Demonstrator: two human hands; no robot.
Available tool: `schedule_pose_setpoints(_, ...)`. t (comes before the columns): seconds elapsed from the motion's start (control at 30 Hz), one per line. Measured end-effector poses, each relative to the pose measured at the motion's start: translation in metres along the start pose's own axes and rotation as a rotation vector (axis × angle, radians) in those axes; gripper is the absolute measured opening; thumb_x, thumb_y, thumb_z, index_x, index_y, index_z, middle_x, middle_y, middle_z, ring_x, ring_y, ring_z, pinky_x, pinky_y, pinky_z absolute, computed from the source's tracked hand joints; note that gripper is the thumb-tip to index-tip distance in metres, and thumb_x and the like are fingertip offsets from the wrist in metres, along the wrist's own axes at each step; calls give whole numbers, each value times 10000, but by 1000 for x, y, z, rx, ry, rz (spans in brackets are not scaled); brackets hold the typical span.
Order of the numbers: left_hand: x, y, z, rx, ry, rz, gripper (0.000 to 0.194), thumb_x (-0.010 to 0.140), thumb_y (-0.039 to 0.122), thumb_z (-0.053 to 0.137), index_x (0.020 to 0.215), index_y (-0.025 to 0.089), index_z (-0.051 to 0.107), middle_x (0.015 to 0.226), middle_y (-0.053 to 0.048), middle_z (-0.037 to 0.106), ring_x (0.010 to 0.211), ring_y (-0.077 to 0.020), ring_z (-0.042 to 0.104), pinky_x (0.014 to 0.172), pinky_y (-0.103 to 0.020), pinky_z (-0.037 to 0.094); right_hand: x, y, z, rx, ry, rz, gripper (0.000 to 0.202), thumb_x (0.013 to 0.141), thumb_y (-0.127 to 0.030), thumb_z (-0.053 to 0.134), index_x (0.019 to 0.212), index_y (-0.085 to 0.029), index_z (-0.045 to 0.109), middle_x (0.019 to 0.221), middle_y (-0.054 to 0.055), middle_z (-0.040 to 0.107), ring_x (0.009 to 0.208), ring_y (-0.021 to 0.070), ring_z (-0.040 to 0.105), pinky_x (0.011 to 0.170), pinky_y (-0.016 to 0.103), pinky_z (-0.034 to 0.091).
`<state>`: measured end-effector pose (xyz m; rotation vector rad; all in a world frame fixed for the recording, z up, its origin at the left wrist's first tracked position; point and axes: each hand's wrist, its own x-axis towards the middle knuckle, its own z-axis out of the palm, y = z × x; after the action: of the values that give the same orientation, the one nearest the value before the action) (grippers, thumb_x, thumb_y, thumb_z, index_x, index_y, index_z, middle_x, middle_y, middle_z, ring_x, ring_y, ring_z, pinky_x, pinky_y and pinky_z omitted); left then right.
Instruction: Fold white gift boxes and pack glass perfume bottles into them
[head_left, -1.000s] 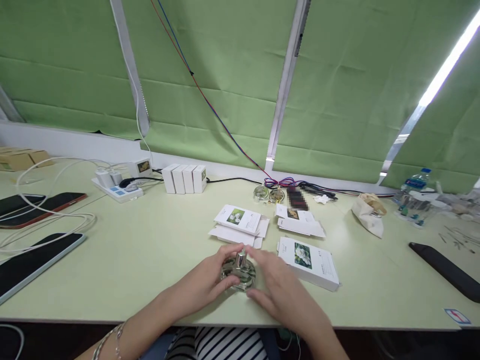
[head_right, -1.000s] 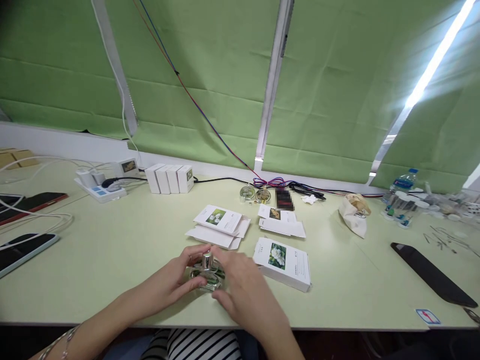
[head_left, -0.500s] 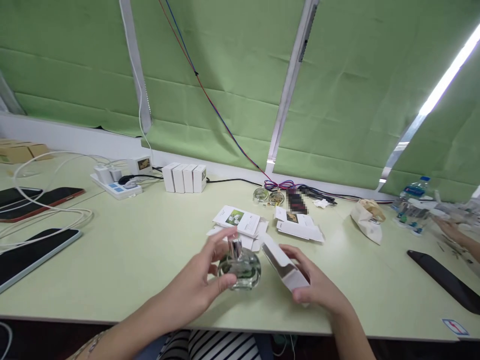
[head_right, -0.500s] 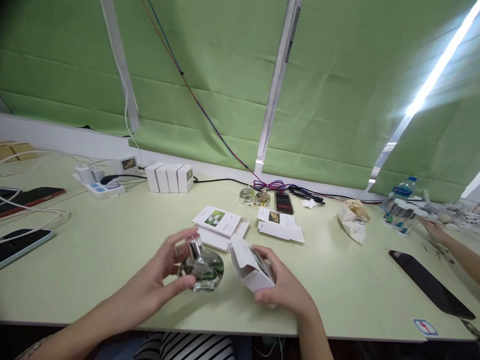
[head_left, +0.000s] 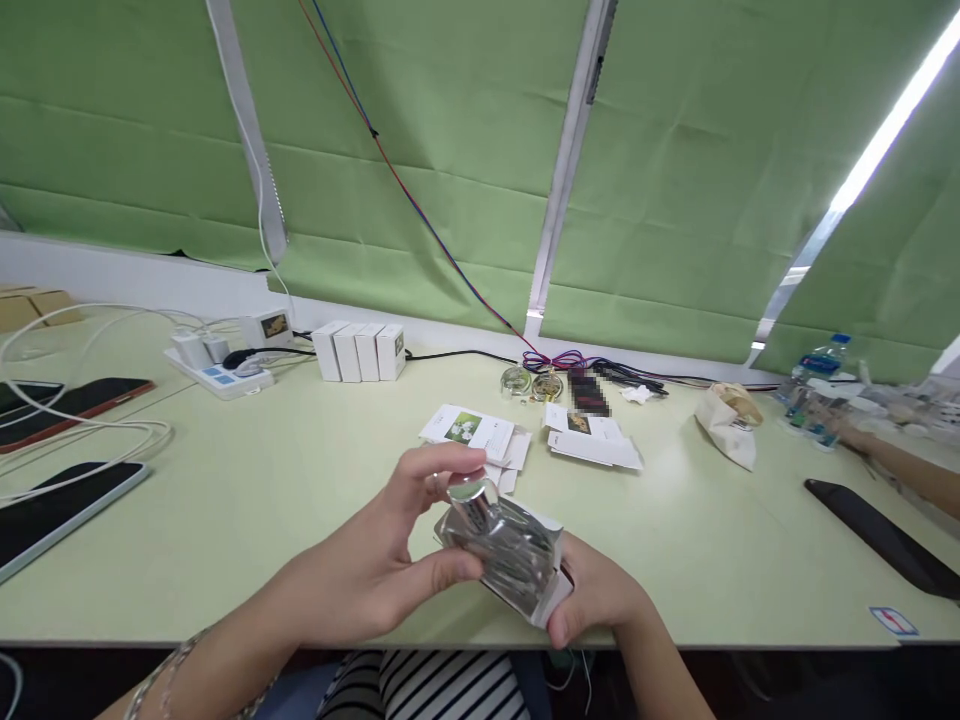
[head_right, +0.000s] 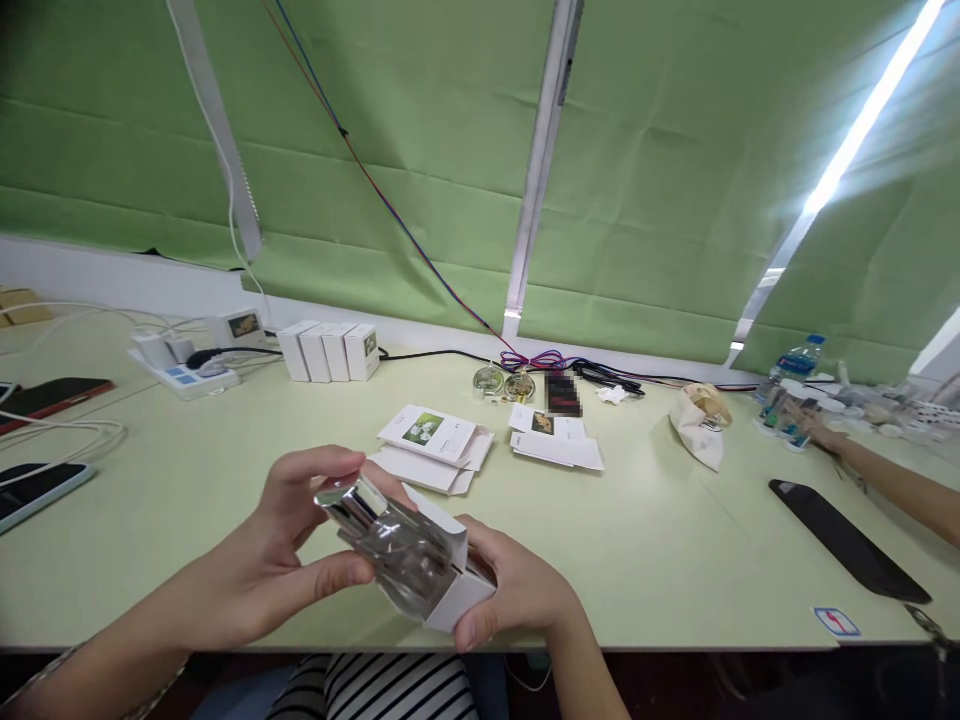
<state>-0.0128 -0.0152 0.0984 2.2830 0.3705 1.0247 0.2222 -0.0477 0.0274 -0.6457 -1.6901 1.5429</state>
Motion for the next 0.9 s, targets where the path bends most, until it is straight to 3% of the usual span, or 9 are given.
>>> schedule_pose_setpoints(0.17, 1, -5, -16, 181, -136, 56, 538, 810, 169, 615, 1250, 329, 350, 1122, -32, 576, 978, -188, 589, 816, -291, 503, -1, 1, 0, 119, -17, 51, 853, 603, -572, 751, 1326, -228, 457, 1255, 79, 540, 1130, 279, 496, 965, 362, 347)
schedule_pose_setpoints(0.33, 18, 2, 1, 207, -276, 50, 99, 884, 160, 475, 957, 222, 500, 884, -12, 638, 761, -134, 595, 697, -241, 474, -5, 3, -3, 7, 20, 72, 835, 634, -654, 673, 1314, -213, 473, 1218, 73, 554, 1085, 275, 509, 941, 358, 370)
schedule_pose_setpoints(0.47, 30, 9, 13, 226, -328, 23, 125, 913, 150, 432, 963, 220, 522, 840, 13, 647, 718, -106, 588, 654, -198, 436, -8, 5, -6, -74, 14, 64, 894, 635, -697, 634, 1347, -198, 422, 1229, 86, 534, 1099, 275, 495, 954, 364, 366)
schedule_pose_setpoints(0.77, 31, 22, 12, 448, -485, 17, 68, 866, 172, 560, 880, 220, 608, 832, 19, 627, 705, -110, 576, 609, -187, 398, -9, 1, -7, -98, -22, 45, 907, 628, -712, 627, 1336, -181, 423, 1215, 94, 530, 1142, 284, 455, 937, 355, 380)
schedule_pose_setpoints(0.9, 32, 21, 14, 622, -465, 75, 155, 840, 102, 535, 746, 200, 608, 743, 20, 596, 632, -113, 533, 565, -219, 352, -11, 5, -9, -71, -20, 54, 874, 661, -680, 629, 1346, -185, 407, 1228, 96, 523, 1149, 277, 455, 943, 355, 375)
